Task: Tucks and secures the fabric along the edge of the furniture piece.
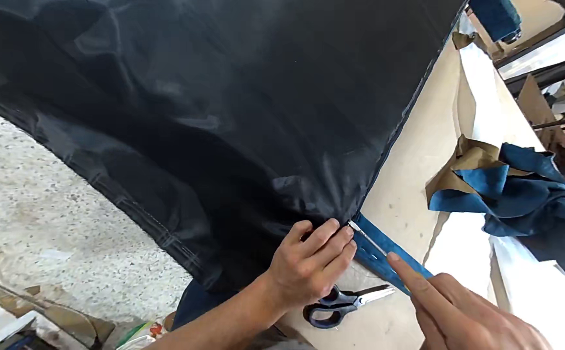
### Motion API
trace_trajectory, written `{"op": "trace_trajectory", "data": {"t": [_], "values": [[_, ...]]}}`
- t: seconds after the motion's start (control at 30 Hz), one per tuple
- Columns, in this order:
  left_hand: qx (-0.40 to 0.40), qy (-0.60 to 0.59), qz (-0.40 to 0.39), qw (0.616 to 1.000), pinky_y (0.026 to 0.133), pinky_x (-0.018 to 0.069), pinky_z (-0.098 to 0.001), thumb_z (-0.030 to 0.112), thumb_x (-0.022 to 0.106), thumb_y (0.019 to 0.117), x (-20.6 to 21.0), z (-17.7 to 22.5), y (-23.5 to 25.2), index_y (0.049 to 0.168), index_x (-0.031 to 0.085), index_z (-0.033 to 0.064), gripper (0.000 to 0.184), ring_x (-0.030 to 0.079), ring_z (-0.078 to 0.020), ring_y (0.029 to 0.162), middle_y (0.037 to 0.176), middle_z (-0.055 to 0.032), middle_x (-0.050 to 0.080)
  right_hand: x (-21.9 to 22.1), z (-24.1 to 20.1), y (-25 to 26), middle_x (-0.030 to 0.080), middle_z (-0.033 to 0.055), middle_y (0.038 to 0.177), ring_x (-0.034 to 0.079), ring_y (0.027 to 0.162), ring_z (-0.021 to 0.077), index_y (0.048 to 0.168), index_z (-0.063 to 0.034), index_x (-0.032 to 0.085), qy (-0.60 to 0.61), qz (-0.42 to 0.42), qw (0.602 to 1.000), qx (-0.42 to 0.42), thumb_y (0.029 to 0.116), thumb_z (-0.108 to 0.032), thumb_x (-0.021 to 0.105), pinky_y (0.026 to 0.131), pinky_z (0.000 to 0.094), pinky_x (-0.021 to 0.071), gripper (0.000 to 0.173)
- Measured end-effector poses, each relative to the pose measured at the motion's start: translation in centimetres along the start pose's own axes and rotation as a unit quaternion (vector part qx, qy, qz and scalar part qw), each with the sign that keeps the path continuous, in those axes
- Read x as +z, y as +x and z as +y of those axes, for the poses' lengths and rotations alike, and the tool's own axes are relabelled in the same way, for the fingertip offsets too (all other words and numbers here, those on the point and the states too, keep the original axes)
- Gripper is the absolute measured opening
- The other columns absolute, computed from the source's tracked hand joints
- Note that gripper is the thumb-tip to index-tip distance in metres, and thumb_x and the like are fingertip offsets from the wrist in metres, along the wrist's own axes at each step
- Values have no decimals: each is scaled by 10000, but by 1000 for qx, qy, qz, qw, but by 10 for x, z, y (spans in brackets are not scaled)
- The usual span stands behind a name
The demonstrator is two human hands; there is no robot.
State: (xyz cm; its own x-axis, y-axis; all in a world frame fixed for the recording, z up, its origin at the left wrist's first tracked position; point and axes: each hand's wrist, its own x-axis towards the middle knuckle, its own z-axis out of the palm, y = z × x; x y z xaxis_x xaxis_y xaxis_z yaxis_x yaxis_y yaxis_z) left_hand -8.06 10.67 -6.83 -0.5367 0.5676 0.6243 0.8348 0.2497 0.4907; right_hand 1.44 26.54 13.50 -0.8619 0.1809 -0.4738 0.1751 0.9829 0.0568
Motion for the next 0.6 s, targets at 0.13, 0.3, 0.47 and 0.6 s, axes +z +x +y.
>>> {"op": "trace_trajectory", "data": {"t": [0.13, 0.3, 0.47, 0.6], "values": [[0, -13, 17, 1000, 991, 461, -366, 158, 621, 990, 3, -1, -1, 1124, 761, 209, 201, 619, -160, 1237, 1187, 43, 755, -9, -8, 0, 666, 135, 886, 651, 650, 294, 1483, -241, 586, -31, -12, 999, 12, 998, -166, 506, 464, 424, 476, 497], [0, -20, 14, 1000, 993, 452, -363, 154, 611, 989, 5, -2, -1, 1106, 763, 210, 200, 616, -161, 1232, 1180, 45, 755, -18, -17, 3, 660, 137, 867, 631, 591, 286, 1473, -222, 597, -61, -20, 998, 18, 984, -154, 517, 435, 414, 457, 500], [-20, 0, 15, 1000, 1077, 356, -400, 177, 612, 991, 6, 0, -4, 1098, 762, 245, 196, 583, -133, 1260, 1172, 84, 747, -21, -38, 10, 646, 162, 890, 615, 545, 292, 1474, -190, 593, -139, -37, 989, 28, 940, -123, 570, 407, 411, 450, 539], [-30, -34, 11, 999, 1226, 256, -506, 167, 593, 997, 10, -4, -13, 1131, 745, 224, 211, 600, -140, 1268, 1194, 67, 740, -11, -42, 15, 639, 167, 870, 609, 526, 276, 1464, -145, 599, -137, -45, 989, 23, 934, -103, 582, 399, 385, 453, 532]]}}
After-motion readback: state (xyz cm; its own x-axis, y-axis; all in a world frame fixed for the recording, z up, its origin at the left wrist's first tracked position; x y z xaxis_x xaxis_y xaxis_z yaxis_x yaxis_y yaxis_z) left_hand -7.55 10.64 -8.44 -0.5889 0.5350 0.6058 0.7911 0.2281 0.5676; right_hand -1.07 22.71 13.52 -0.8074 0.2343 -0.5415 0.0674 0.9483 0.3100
